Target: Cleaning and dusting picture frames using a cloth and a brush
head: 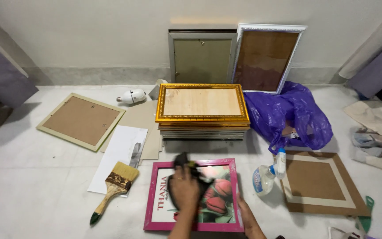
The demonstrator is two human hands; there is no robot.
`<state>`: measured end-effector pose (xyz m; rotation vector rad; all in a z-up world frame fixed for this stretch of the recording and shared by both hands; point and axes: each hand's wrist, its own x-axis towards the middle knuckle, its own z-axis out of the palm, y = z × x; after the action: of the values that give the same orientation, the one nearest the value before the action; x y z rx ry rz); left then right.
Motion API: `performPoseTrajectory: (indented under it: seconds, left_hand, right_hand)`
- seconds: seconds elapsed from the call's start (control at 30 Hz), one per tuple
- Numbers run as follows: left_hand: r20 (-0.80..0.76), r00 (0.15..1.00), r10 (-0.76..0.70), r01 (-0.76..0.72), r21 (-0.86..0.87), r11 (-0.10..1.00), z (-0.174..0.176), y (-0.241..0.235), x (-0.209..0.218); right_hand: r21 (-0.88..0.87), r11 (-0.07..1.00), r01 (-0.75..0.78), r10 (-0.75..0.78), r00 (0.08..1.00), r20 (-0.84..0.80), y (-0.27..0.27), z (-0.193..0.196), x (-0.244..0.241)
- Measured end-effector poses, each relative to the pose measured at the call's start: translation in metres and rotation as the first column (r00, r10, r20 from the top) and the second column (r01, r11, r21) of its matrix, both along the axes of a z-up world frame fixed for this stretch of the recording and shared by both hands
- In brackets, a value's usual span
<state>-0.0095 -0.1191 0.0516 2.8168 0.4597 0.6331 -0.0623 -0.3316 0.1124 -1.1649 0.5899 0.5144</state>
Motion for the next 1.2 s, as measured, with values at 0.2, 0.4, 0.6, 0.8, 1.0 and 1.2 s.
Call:
performPoseTrajectory:
  seconds: [0.2, 0.4, 0.6, 0.8, 1.0, 1.2]
  left_hand:
    - [0.111, 0.857, -0.504, 0.516, -0.209, 0.831, 0.023, -0.096, -0.039]
    - [0.232, 0.8, -0.553, 0.597, -0.213, 0.774, 0.022, -0.001, -0.072]
    - [-0.257, 0.966, 0.026, 0.001, 0.103, 0.995, -0.056, 0.105, -0.092]
    - [-0.073, 0.993, -0.092, 0.094, 0.024, 0.995, -0.04, 0.008, -0.103]
    - [0.02, 0.874, -0.485, 0.485, -0.061, 0.872, 0.011, -0.099, -0.111]
    - [0.034, 0.844, -0.536, 0.537, -0.098, 0.838, 0.031, -0.105, -0.116]
  right_hand:
    - [0.019, 0.977, 0.213, -0.214, 0.975, 0.054, -0.017, -0.053, -0.002]
    - [0.061, 0.998, 0.014, -0.02, 0.996, 0.092, -0.029, -0.073, -0.004]
    - [0.109, 0.993, 0.047, -0.063, 0.988, 0.144, -0.026, -0.073, -0.001]
    - [0.106, 0.992, 0.063, -0.07, 0.996, 0.061, -0.025, -0.073, -0.001]
    - [0.21, 0.977, -0.041, 0.011, 0.99, 0.141, -0.028, -0.056, -0.008]
    - [0.296, 0.955, 0.003, -0.035, 0.994, 0.104, -0.023, -0.067, -0.011]
